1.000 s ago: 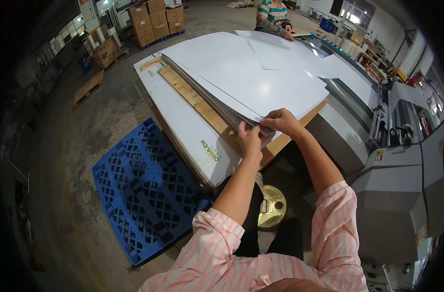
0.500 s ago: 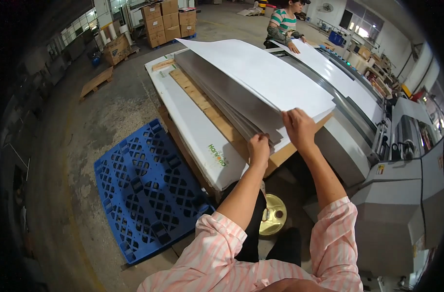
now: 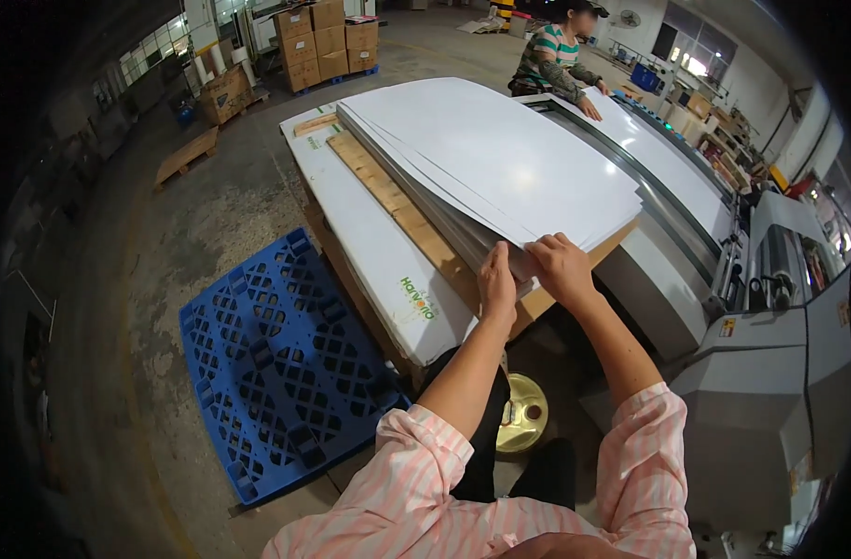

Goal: Aligning and preparing stacks of large paper sheets for a processing machine.

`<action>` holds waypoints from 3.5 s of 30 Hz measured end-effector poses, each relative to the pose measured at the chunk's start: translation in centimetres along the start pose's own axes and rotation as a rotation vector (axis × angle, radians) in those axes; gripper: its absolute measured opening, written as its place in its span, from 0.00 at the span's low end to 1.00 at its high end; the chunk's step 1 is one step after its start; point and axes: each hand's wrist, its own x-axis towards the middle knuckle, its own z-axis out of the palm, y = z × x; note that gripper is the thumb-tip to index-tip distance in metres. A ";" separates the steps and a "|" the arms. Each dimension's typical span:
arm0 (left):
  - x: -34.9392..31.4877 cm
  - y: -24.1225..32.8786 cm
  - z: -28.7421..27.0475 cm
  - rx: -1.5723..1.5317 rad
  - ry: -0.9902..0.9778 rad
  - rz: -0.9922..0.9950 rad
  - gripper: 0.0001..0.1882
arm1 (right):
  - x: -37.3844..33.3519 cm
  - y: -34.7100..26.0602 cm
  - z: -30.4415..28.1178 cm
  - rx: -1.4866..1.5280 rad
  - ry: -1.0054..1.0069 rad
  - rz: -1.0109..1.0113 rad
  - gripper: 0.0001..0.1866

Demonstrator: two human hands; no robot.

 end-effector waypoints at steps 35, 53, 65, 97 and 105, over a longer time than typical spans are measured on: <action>0.5 0.1 -0.9 -0.230 -0.043 -0.116 0.29 | -0.2 -0.7 0.9 -0.046 -0.196 0.312 0.10; 0.7 -0.3 -1.2 -0.080 -0.160 0.000 0.09 | 1.5 1.1 0.1 0.511 -0.372 0.645 0.16; 0.8 -0.4 -1.1 0.338 0.051 0.219 0.12 | 1.7 -0.1 -0.3 -0.022 -0.244 0.367 0.09; -0.1 -0.2 -0.9 0.466 -0.090 0.136 0.09 | -0.6 1.0 1.7 -0.171 -0.100 0.186 0.10; -0.5 0.9 -0.3 0.103 -0.019 0.054 0.18 | 0.2 -1.7 -0.3 -0.072 -0.005 0.037 0.08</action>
